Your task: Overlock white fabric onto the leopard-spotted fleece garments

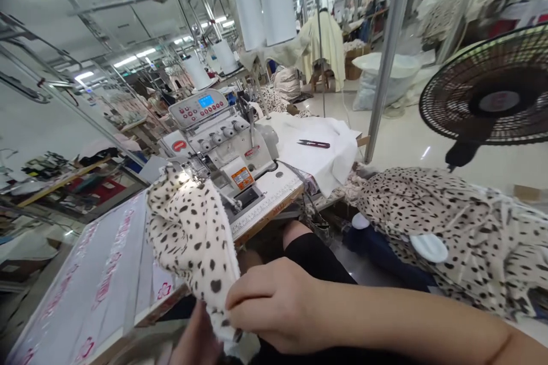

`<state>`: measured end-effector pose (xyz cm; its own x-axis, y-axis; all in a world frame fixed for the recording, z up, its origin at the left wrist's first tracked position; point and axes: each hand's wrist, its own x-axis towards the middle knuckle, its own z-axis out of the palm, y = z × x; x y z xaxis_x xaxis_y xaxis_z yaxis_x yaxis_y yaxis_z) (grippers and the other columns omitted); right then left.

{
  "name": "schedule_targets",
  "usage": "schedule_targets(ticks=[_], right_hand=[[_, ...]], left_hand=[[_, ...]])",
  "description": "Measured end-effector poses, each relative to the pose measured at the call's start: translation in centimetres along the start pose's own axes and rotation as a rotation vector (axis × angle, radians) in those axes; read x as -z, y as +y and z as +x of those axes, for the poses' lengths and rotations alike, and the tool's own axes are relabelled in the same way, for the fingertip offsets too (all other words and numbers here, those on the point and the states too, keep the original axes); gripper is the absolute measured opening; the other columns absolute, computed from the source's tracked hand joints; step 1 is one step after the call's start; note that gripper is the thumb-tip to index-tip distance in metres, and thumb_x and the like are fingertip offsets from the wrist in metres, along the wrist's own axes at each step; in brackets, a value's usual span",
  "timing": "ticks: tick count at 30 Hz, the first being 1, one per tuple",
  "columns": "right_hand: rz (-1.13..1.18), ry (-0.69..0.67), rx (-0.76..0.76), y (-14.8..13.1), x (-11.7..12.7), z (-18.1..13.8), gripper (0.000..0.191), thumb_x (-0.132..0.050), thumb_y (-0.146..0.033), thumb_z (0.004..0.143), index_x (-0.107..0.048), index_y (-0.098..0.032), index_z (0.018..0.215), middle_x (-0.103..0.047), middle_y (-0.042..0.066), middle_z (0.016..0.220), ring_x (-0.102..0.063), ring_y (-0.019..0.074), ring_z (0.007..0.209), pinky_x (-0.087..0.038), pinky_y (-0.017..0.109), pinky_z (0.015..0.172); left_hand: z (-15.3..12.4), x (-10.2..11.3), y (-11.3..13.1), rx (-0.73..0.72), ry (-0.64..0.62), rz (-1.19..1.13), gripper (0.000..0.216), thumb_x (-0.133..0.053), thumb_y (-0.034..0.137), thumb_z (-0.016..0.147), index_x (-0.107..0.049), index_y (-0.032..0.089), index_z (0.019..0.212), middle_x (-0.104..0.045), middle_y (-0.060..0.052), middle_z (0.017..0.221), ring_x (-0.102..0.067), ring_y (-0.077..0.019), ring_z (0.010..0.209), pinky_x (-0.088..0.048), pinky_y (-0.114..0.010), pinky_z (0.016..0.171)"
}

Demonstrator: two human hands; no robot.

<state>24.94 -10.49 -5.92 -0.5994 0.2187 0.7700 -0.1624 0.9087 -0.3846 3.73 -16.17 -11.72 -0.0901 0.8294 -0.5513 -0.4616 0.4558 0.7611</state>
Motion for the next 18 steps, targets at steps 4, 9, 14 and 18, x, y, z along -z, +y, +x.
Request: schedule_targets(ticks=[4,9,14,18], right_hand=[[0.033,-0.008,0.059,-0.3,0.7,1.2,0.014,-0.037,-0.015,0.089,-0.05,-0.014,0.085,-0.059,0.008,0.1,-0.058,0.0142,0.083,-0.045,0.022,0.07],[0.129,-0.045,-0.015,0.2,0.3,0.3,0.012,-0.036,-0.01,0.085,-0.047,-0.015,0.085,-0.06,0.006,0.095,-0.058,0.0135,0.084,-0.045,0.02,0.072],[0.073,-0.228,-0.132,1.7,-1.2,-1.9,0.016,-0.036,-0.006,0.077,-0.047,-0.017,0.082,-0.06,0.005,0.086,-0.058,0.0142,0.08,-0.044,0.021,0.068],[0.136,-0.152,-0.081,1.1,0.8,-0.6,0.018,-0.034,-0.015,0.089,-0.048,-0.017,0.08,-0.062,0.003,0.087,-0.057,0.013,0.074,-0.044,0.021,0.067]], left_hand=[[0.9,-3.4,1.3,-0.179,0.034,-0.263,0.068,-0.065,0.07,0.047,-0.065,0.021,0.095,-0.066,-0.01,0.088,-0.052,-0.0303,0.105,-0.048,-0.039,0.083],[0.9,-3.6,6.8,-0.281,0.268,-0.357,0.047,-0.052,0.049,0.075,-0.057,0.02,0.112,-0.064,-0.008,0.099,-0.054,-0.0236,0.105,-0.045,-0.035,0.091],[1.0,-1.6,6.0,-0.317,0.468,-0.31,0.045,-0.051,0.025,0.077,-0.049,0.018,0.121,-0.063,-0.008,0.102,-0.057,-0.0223,0.1,-0.043,-0.038,0.093],[0.8,-0.4,5.0,-0.362,0.389,-0.304,0.052,-0.054,0.036,0.075,-0.047,0.021,0.124,-0.061,-0.007,0.108,-0.055,-0.0243,0.103,-0.043,-0.037,0.093]])
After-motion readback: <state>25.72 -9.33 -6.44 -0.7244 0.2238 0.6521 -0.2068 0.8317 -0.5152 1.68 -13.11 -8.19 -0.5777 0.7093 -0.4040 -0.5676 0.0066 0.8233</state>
